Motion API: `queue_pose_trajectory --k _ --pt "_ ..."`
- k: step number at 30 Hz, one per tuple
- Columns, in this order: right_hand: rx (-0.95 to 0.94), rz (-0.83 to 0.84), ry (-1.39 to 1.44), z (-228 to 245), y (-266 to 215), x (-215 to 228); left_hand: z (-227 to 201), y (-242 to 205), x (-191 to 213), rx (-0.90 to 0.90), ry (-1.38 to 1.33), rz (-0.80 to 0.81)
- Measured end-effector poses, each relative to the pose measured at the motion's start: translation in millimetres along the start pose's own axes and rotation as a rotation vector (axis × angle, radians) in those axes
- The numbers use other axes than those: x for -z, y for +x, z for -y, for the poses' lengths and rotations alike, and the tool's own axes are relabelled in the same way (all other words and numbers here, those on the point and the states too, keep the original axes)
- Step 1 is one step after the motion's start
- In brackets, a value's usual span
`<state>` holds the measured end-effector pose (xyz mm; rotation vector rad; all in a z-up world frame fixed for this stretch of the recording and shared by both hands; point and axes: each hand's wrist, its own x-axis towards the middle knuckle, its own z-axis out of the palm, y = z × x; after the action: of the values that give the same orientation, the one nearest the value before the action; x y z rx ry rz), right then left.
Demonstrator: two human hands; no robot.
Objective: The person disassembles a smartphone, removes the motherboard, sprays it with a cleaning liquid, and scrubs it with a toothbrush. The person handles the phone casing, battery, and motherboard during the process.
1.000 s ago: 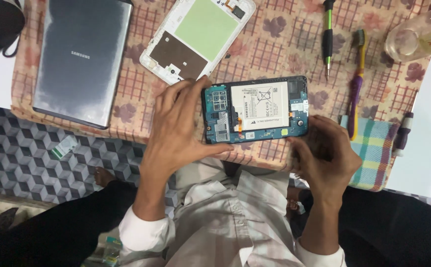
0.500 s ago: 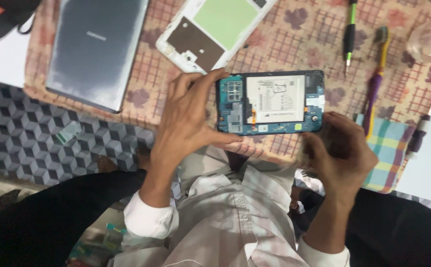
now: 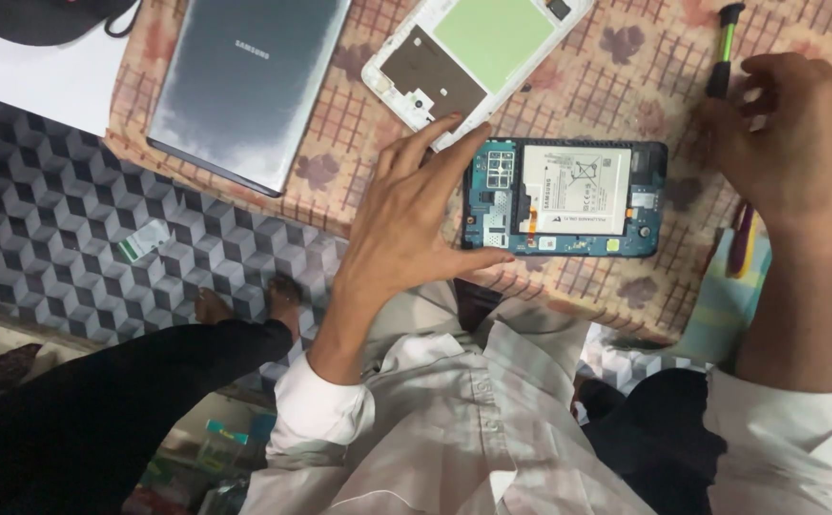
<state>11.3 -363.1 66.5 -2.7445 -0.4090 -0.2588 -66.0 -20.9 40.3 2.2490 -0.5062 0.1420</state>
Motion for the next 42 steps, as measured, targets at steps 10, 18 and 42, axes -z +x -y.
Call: queue_pose_trajectory --k 10,18,42 --pt "-0.186 0.025 0.393 1 6 1 2 -1 -1 -0.018 0.018 -0.071" --pt "-0.203 0.12 0.586 75 -26 -15 -3 0 -11 0.125 0.11 -0.257" --pt "0.007 0.064 0.33 115 -19 -36 7 -3 -17 0.198 0.149 -0.368"
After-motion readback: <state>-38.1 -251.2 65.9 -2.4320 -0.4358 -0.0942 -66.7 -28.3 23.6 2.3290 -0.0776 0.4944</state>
